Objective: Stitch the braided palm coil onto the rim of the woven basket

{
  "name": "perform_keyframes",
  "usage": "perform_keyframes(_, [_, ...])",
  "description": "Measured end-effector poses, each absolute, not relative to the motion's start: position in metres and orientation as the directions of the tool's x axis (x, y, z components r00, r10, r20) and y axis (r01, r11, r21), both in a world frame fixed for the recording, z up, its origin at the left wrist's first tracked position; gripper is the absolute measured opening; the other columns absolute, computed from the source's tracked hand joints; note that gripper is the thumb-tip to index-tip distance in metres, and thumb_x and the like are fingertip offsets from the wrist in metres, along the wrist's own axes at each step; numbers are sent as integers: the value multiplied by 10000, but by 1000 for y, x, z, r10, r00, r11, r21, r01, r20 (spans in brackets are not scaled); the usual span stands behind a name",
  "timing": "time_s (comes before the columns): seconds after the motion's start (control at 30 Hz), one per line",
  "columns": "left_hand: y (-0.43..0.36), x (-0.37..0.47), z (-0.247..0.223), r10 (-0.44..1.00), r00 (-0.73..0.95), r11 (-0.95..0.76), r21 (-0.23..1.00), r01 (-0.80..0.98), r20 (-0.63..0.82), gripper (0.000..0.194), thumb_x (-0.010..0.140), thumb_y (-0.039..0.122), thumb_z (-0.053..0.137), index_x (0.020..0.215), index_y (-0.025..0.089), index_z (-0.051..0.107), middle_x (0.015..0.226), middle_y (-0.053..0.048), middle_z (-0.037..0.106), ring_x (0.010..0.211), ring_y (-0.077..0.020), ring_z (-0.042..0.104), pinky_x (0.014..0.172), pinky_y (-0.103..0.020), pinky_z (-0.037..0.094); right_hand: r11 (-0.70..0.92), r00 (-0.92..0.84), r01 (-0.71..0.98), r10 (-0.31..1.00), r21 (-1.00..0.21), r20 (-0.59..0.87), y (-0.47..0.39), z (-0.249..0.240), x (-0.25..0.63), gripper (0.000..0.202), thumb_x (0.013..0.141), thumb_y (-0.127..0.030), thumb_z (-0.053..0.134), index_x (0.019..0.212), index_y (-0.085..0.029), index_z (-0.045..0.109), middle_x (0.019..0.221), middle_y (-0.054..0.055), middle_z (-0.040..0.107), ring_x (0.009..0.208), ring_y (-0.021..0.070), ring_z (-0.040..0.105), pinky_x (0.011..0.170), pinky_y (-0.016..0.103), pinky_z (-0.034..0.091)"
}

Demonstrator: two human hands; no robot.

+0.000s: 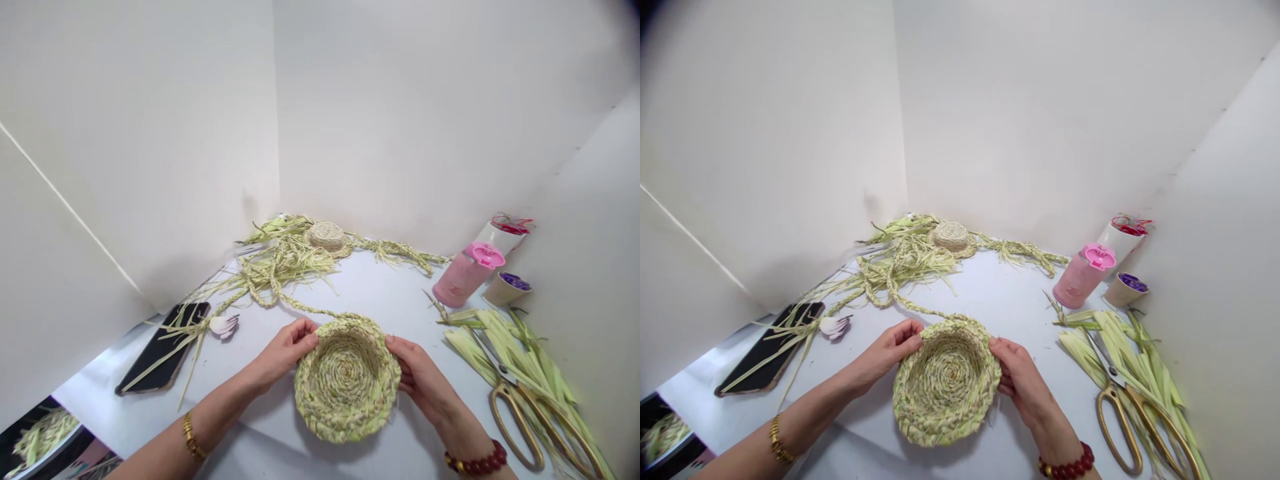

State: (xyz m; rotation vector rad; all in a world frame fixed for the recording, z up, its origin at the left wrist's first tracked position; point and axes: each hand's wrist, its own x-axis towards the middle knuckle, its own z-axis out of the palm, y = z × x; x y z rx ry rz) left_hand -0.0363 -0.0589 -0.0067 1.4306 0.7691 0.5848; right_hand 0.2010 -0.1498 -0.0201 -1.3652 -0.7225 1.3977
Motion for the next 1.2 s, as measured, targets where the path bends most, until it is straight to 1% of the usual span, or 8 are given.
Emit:
perform_keyframes(0.13, [-41,-41,2,654,743,4,983,184,-142,270,772,433,587,821,175,525,690,21,472,599,-99,378,548,-203,281,-267,175,-4,949,-964,-263,-134,-10,211,376,727,-498,651,670,-174,471,544,-70,349,488,55,246,456,196,168])
perform_keyframes(0.23, [-19,-37,14,586,795,-166,936,309,-159,264,777,437,571,750,175,559,634,21,472,562,-107,374,526,-210,279,-279,72,-17,958,-960,-279,-117,-8,210,356,712,-487,661,683,-167,507,577,-45,446,510,70,335,476,201,223])
perform_keyframes(0.3, [-7,-27,20,653,756,-341,873,349,-47,279,788,443,550,732,176,607,669,-4,534,614,-132,430,576,-221,319,-254,47,-67,965,-965,-258,-111,-9,206,346,699,-460,679,666,-162,505,587,-37,479,522,75,367,490,204,247])
perform_keyframes(0.4, [4,-4,25,695,702,-458,849,264,157,281,805,416,532,942,206,658,948,-52,630,868,-195,522,743,-237,371,-230,30,-158,971,-960,-238,-113,-13,202,335,705,-439,680,667,-161,498,587,-39,492,522,74,376,498,205,257])
perform_keyframes(0.5, [7,20,21,583,809,-400,894,202,78,316,827,404,501,1041,215,638,986,-45,641,890,-186,546,763,-238,386,-227,15,-197,972,-954,-235,-119,-16,202,331,716,-436,676,688,-162,492,580,-45,482,512,71,367,493,204,245])
perform_keyframes(0.6, [8,36,13,509,861,-289,945,156,13,263,806,394,536,893,171,647,772,-14,617,707,-137,521,638,-217,374,-230,33,-191,970,-954,-241,-122,-18,204,345,713,-449,678,688,-163,487,577,-47,478,509,70,363,492,203,240])
perform_keyframes(1.0, [5,36,19,682,731,3,999,-36,24,287,799,433,556,774,148,578,612,10,539,588,-90,454,619,-216,353,-242,42,-206,966,-948,-256,-122,-22,203,367,698,-477,681,682,-166,487,581,-47,497,506,73,377,494,204,258])
perform_keyframes(1.2, [38,44,50,663,743,-192,980,49,92,243,793,383,565,733,148,556,555,44,436,528,-73,366,560,-215,298,-235,38,-259,967,-937,-253,-122,-22,203,372,676,-467,701,670,-162,489,568,-51,501,494,69,379,491,202,259])
